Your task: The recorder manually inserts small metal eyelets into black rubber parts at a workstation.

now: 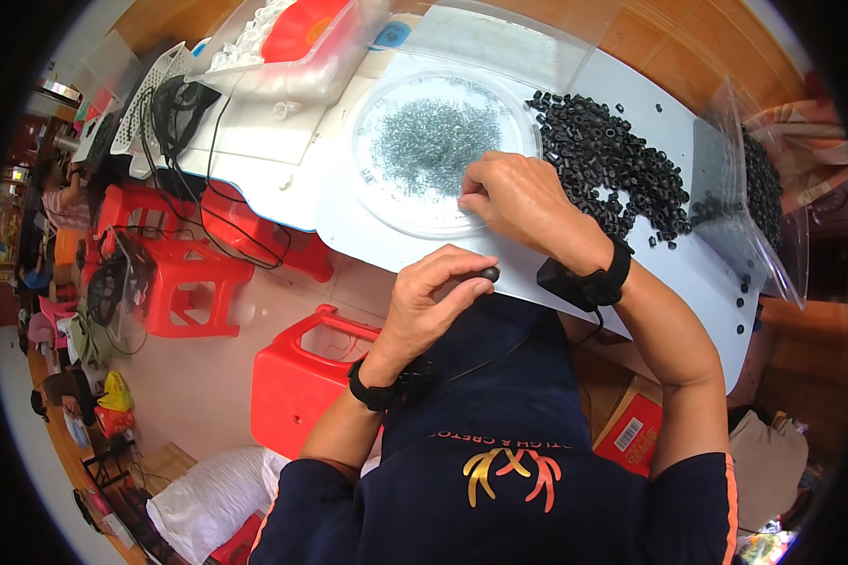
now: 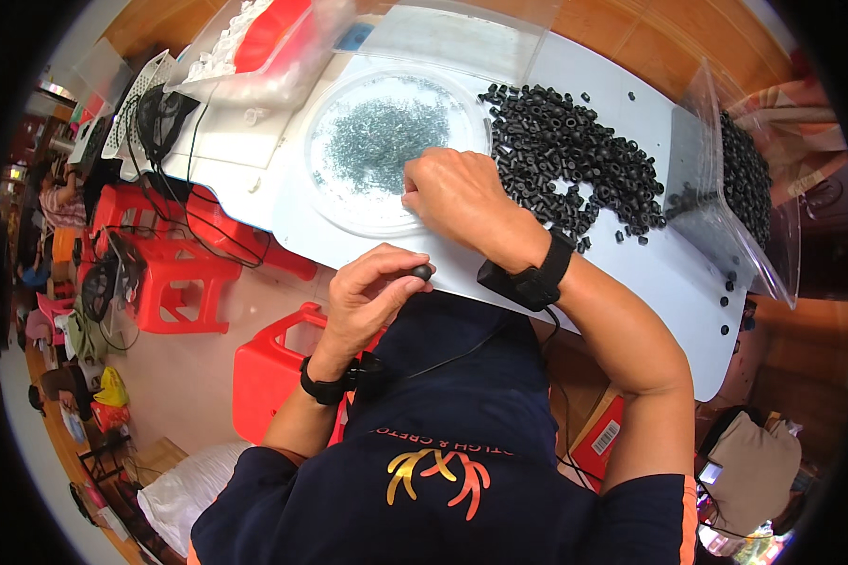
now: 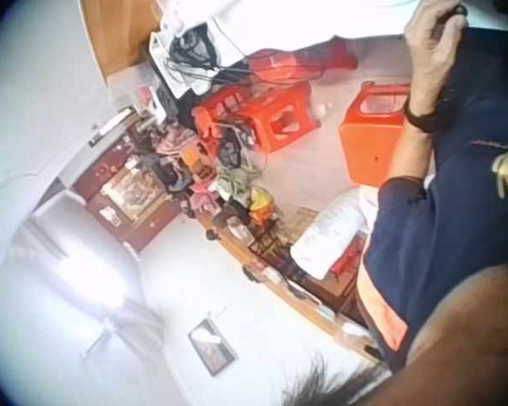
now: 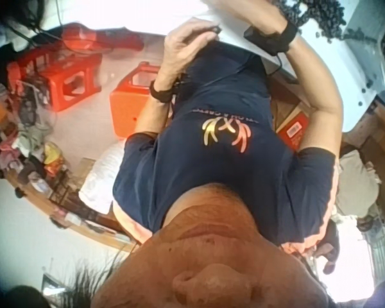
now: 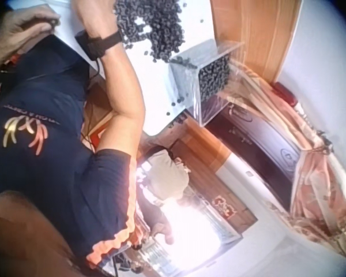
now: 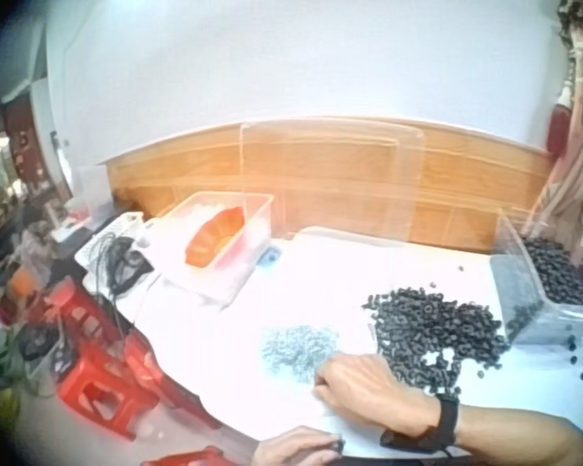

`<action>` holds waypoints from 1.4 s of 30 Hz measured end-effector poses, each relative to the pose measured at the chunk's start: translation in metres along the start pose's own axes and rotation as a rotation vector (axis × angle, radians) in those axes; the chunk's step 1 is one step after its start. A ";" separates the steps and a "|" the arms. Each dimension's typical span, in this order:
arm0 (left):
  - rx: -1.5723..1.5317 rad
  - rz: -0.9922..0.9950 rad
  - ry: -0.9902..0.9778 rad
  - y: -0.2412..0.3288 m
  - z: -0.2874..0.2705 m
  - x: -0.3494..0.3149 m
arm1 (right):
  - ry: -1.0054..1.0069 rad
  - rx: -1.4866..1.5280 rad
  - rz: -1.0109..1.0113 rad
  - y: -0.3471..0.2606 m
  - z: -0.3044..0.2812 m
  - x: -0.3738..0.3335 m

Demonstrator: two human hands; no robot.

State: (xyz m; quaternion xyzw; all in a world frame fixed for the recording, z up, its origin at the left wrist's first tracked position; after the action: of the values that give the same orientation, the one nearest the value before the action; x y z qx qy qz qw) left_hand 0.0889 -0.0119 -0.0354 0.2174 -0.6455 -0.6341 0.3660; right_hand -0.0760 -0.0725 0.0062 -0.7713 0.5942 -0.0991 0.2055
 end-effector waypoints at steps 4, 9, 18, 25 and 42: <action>-0.131 -0.045 0.052 0.003 0.001 0.002 | 0.015 -0.021 -0.013 0.007 -0.011 -0.006; -0.369 -0.126 0.167 -0.001 0.003 0.008 | 0.044 0.305 0.008 0.010 -0.036 -0.029; -0.621 -0.135 0.071 0.004 0.020 0.037 | 0.048 0.941 0.116 0.008 -0.054 -0.088; -0.850 -0.225 -0.011 0.008 0.044 0.054 | 0.240 1.052 0.132 0.024 -0.053 -0.121; -0.861 -0.287 -0.096 0.009 0.075 0.063 | 0.377 0.973 0.131 0.028 -0.052 -0.146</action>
State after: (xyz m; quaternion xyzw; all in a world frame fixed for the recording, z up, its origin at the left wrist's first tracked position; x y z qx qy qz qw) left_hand -0.0058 -0.0079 -0.0088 0.1031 -0.3028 -0.8983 0.3013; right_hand -0.1609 0.0509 0.0539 -0.5167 0.5531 -0.4875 0.4352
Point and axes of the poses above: each hand's wrist, its own x-axis towards the middle knuckle, its own z-axis out of the palm, y = z × x, the point moved 3 cm from there along x, towards the middle knuckle, and after that the axes turned 6 degrees about -y, right-handed, at the moved point
